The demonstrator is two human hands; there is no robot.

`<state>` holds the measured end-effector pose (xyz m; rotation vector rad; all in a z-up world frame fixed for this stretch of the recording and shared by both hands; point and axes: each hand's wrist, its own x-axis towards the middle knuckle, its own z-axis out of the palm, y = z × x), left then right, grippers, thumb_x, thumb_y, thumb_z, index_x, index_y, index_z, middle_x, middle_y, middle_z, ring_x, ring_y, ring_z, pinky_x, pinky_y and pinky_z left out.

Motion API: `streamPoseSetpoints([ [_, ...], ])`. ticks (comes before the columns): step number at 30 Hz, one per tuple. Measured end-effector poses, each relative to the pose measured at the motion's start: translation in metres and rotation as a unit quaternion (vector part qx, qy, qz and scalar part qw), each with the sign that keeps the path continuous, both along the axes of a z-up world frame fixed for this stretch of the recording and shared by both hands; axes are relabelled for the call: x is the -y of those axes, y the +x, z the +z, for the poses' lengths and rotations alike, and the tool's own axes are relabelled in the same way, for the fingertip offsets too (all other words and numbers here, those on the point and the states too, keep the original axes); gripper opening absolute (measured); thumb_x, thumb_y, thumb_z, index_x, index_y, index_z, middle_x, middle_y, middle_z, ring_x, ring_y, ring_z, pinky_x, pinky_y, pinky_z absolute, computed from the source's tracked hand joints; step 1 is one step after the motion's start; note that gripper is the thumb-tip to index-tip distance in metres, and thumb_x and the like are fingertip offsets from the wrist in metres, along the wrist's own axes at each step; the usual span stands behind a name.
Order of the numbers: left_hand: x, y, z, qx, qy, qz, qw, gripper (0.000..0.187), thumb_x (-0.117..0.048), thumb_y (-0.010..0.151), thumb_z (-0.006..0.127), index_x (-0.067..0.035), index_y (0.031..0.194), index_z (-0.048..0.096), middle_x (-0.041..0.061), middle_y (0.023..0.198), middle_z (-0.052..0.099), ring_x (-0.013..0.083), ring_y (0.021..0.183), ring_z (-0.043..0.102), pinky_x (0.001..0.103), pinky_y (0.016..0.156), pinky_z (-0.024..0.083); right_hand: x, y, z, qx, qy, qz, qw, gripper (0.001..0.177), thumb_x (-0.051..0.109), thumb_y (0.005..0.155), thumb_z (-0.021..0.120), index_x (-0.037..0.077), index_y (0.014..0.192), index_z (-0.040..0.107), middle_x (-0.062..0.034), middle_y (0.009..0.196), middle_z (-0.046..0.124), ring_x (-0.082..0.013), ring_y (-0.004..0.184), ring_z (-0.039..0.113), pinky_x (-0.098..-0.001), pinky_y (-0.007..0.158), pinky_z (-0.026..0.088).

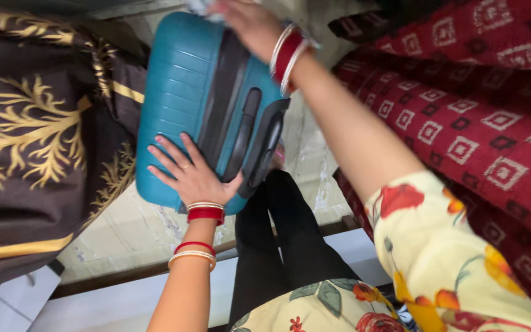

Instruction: The person wipes a window frame, a suitcase, a desk, and a wall-mounted board using a cloth. They move items on the desk to clean underneath and wipe multiple surfaces in sequence.

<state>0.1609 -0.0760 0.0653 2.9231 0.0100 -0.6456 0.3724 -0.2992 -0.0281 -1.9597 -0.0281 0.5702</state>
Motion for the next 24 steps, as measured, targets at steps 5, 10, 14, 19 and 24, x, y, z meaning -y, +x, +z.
streamPoseSetpoints([
  [5,0.0,-0.001,0.002,0.016,0.005,-0.008,1.0,0.138,-0.078,0.066,0.07,0.004,0.163,0.016,0.038,0.165,0.002,0.0592,0.152,-0.002,0.077,0.117,0.001,0.023,0.029,-0.075,-0.129,-0.093,-0.007,0.987,0.041,0.038,0.103,0.048,0.013,0.13,0.067,-0.0069,0.135,0.067,-0.0212,0.125,0.061,-0.0349,0.108,0.044],
  [10,0.0,0.001,-0.001,0.003,0.0,0.003,1.0,0.137,-0.078,0.064,0.07,0.003,0.162,0.018,0.038,0.166,0.003,0.0587,0.153,-0.001,0.077,0.118,0.001,-0.069,-0.021,0.036,0.085,-0.123,0.104,0.983,0.046,-0.001,0.088,0.062,0.016,0.13,0.068,-0.0099,0.114,0.073,-0.0274,0.125,0.059,-0.0394,0.109,0.048],
  [14,-0.005,0.001,0.002,-0.061,0.018,-0.014,0.998,0.133,-0.08,0.054,0.069,-0.005,0.156,0.028,0.031,0.163,0.007,0.0522,0.152,-0.001,0.076,0.117,-0.002,-0.159,-0.086,0.103,-0.007,-0.039,0.142,0.989,0.053,0.031,0.094,0.064,0.025,0.146,0.057,-0.0175,0.151,0.045,-0.0402,0.138,0.042,-0.0498,0.117,0.034],
  [19,0.0,0.001,0.002,-0.08,0.054,-0.009,0.995,0.122,-0.082,0.064,0.064,0.001,0.15,0.041,0.036,0.162,0.014,0.0576,0.155,-0.001,0.075,0.119,-0.001,-0.117,-0.057,0.087,0.261,-0.202,0.335,0.883,0.062,0.035,0.08,0.071,0.02,0.139,0.061,-0.012,0.165,0.03,-0.0388,0.151,0.022,-0.0719,0.113,0.017],
  [24,-0.003,0.0,0.0,0.044,-0.02,-0.011,0.999,0.134,-0.081,0.067,0.07,0.015,0.154,0.035,0.04,0.161,0.013,0.0593,0.152,0.001,0.077,0.118,0.0,-0.107,-0.054,0.107,0.257,-0.197,0.316,0.892,0.08,0.047,0.077,0.076,0.004,0.142,0.056,-0.0262,0.163,0.021,-0.0467,0.152,0.012,-0.0709,0.118,0.01],
])
